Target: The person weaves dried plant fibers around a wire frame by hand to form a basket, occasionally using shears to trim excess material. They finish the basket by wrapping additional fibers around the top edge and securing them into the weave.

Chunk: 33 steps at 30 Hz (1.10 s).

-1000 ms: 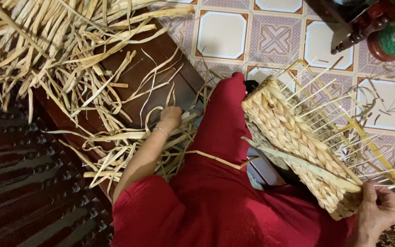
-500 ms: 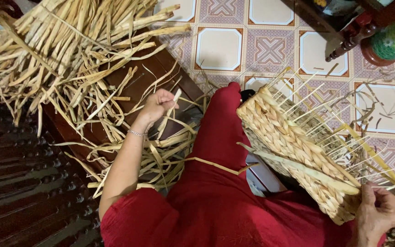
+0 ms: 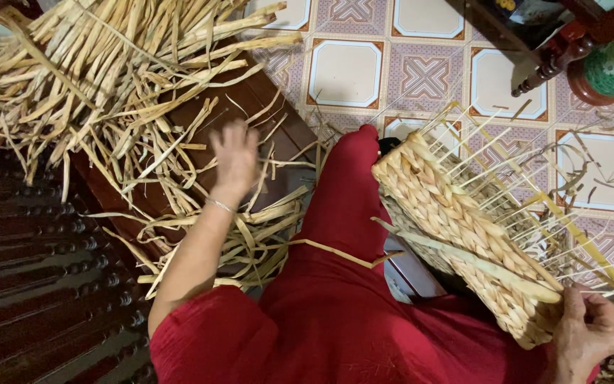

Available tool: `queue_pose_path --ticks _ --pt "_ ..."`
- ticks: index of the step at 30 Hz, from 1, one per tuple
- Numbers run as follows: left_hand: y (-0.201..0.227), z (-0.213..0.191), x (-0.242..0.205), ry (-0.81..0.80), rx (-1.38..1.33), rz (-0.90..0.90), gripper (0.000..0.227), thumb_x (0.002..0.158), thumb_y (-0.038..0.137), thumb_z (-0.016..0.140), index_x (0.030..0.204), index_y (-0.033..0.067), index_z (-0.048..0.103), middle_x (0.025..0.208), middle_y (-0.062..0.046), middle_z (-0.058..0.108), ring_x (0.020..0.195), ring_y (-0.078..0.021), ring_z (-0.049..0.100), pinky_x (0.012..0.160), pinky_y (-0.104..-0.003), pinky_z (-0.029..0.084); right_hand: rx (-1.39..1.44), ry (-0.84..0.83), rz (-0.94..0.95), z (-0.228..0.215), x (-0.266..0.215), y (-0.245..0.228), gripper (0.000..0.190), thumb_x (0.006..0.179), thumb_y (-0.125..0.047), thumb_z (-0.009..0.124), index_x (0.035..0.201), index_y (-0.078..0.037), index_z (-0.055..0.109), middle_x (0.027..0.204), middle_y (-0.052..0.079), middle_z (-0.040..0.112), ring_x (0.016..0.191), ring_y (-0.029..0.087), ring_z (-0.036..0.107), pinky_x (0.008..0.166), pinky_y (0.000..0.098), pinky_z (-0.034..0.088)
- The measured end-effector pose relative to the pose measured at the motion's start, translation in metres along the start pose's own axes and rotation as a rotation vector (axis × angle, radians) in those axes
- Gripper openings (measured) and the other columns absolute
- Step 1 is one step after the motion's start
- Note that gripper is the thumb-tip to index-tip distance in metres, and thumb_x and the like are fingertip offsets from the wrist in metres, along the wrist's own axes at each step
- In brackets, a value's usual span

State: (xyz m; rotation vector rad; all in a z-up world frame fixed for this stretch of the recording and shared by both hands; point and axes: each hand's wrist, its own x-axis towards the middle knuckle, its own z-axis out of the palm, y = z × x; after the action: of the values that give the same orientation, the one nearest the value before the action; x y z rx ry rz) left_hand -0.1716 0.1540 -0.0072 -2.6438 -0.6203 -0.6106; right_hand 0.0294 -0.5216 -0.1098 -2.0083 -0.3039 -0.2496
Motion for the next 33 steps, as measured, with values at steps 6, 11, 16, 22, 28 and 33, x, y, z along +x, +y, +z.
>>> queue_pose_path --ticks 6,11,16,22,28,33 --pt "0.057 0.049 -0.044 -1.185 -0.417 -0.16 0.012 0.105 0.012 0.055 0.105 0.0049 0.065 0.084 -0.016 0.064 0.067 -0.0198 0.057 0.061 -0.033 0.057 -0.125 0.047 0.0 0.006 0.001 -0.017 0.001 0.107 0.011 0.066 0.107 0.011 0.065 0.104 0.015 0.072 0.093 0.011 0.066 0.083 0.0207 0.053" --pt "0.073 0.131 -0.09 -1.048 -0.079 0.146 0.03 0.092 -0.004 0.056 0.119 0.01 0.059 0.088 -0.018 0.063 0.062 -0.0109 0.058 0.049 -0.019 0.053 -0.067 0.038 0.125 0.008 0.003 -0.045 0.01 0.114 0.005 0.07 0.106 0.008 0.065 0.095 0.012 0.07 0.081 0.01 0.065 0.071 0.0215 0.051" --pt "0.055 0.077 -0.057 -1.11 -0.76 -0.472 0.024 0.095 -0.003 0.053 0.108 0.0084 0.068 0.086 -0.014 0.064 0.066 -0.0142 0.058 0.053 -0.026 0.05 -0.084 0.012 0.044 0.004 0.002 -0.023 0.004 0.11 0.006 0.065 0.108 0.009 0.067 0.101 0.013 0.072 0.088 0.01 0.066 0.08 0.0211 0.053" --pt "0.077 0.039 -0.03 -1.275 -0.425 -0.233 0.022 0.1 0.022 0.062 0.114 0.0058 0.063 0.089 -0.016 0.063 0.069 -0.0205 0.058 0.063 -0.031 0.057 -0.083 0.048 0.053 0.012 0.002 -0.037 0.007 0.112 0.006 0.069 0.107 0.01 0.065 0.101 0.013 0.071 0.09 0.011 0.067 0.082 0.0213 0.055" --pt "0.05 0.111 -0.071 -0.927 -0.744 -0.384 0.015 0.103 0.018 0.061 0.111 0.0111 0.072 0.101 -0.014 0.069 0.086 -0.0214 0.064 0.082 -0.035 0.054 0.018 0.044 0.031 0.006 0.0 -0.018 0.009 0.115 0.009 0.07 0.109 0.01 0.064 0.108 0.013 0.072 0.096 0.011 0.068 0.089 0.0222 0.057" --pt "0.013 0.061 -0.047 -0.745 -0.807 -0.563 0.018 0.096 -0.005 0.056 0.111 -0.0006 0.065 0.102 -0.019 0.074 0.092 -0.0286 0.072 0.087 -0.044 0.061 -0.016 0.032 0.044 0.01 -0.001 -0.027 0.002 0.11 0.007 0.064 0.109 0.009 0.065 0.102 0.013 0.072 0.089 0.011 0.068 0.081 0.0212 0.056"
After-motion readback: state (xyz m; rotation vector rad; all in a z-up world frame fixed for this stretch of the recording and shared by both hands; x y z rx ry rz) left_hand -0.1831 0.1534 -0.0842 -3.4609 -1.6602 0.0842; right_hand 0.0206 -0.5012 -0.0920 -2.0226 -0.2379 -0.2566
